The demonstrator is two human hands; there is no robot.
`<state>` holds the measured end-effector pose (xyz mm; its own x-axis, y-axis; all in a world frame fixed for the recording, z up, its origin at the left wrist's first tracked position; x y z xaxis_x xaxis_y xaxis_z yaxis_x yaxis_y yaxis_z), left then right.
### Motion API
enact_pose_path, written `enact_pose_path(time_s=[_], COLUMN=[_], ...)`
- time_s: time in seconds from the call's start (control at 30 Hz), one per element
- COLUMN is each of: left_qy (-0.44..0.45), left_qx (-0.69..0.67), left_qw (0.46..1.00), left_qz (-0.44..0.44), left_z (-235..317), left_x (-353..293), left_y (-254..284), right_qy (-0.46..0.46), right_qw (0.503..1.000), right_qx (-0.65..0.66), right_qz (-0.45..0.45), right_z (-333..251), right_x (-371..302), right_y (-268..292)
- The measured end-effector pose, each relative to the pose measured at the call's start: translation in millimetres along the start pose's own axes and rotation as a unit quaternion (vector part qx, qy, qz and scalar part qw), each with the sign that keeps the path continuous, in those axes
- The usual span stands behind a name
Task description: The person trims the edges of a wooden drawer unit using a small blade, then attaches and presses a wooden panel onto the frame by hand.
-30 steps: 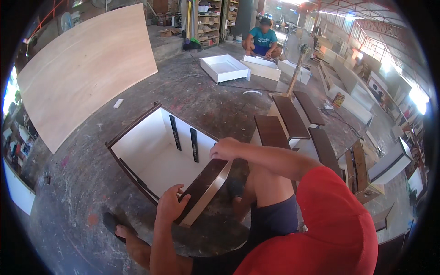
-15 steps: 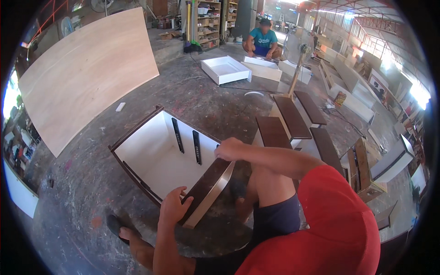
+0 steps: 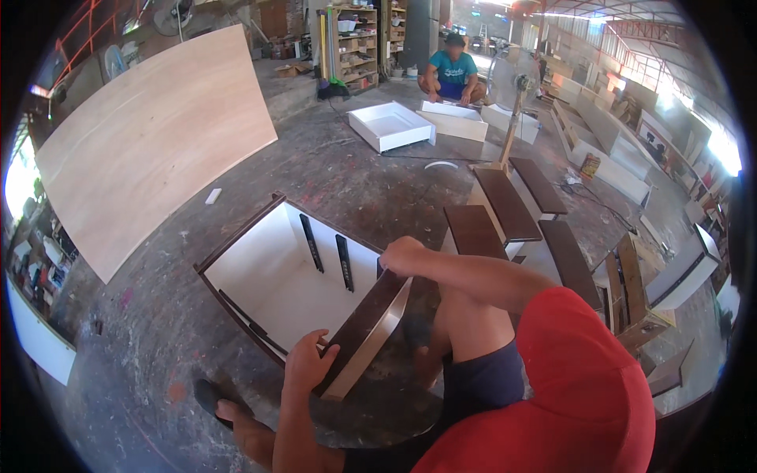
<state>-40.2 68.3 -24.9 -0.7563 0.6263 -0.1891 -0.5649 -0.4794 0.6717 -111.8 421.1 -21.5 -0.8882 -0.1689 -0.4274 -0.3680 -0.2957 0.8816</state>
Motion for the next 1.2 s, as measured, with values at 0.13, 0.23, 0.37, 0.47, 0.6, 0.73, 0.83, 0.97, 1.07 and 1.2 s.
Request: enact_pose_path(time_s=[0.13, 0.23, 0.37, 0.47, 0.6, 0.73, 0.83, 0.97, 1.07, 1.2], left_qy=[0.011, 0.005, -0.004, -0.009, -0.025, 0.037, -0.064, -0.085, -0.197, -0.104], left_qx=[-0.007, -0.005, 0.001, 0.010, -0.024, 0.009, -0.042, -0.054, -0.044, 0.003], left_qw=[1.000, 1.000, 1.000, 0.999, 0.992, 0.993, 0.978, 0.973, 0.955, 0.977], left_qz=[-0.007, 0.000, 0.006, 0.037, 0.123, 0.112, 0.193, 0.206, 0.216, 0.183], left_z=[3.5, 2.0, 2.6, -2.2, 4.8, -1.7, -3.9, 12.0, 20.3, 3.8], left_x=[-3.2, -2.3, 2.2, -1.0, 2.1, -0.2, -4.3, -3.5, -19.0, 13.5], left_y=[2.4, 1.3, 2.7, 1.8, 6.6, 14.6, 12.9, 17.8, 30.7, 17.1], right_qy=[0.084, 0.043, -0.005, 0.077, 0.000, 0.065, 0.065, -0.007, 0.028, 0.068], right_qw=[0.986, 0.995, 0.999, 0.985, 0.999, 0.993, 0.989, 0.999, 0.995, 0.990], right_qx=[0.096, 0.065, -0.001, 0.090, 0.015, 0.066, 0.100, 0.018, 0.093, 0.117], right_qz=[0.105, 0.061, 0.051, 0.122, 0.036, 0.071, 0.086, -0.032, 0.012, 0.035], right_z=[-28.2, -6.3, -12.1, -25.3, 12.4, -16.1, -20.5, -3.4, -23.0, -27.6], right_x=[-11.6, -7.5, -5.4, -11.3, 6.7, -5.4, -8.7, 7.9, -10.6, -16.5], right_y=[7.0, 12.6, 5.8, 15.7, -1.8, 3.7, 14.1, 3.3, 18.8, 30.2])
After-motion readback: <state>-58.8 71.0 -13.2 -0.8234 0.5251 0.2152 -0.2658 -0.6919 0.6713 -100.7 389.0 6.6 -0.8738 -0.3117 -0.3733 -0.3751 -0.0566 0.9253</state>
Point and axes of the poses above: each hand's wrist, its own x-axis towards the middle knuckle, its own y-axis out of the back of the hand, z = x × y, the point moved 3 cm from there along x, towards the middle knuckle, and after that the axes turned 13 degrees about -z, right-handed, at the moved point
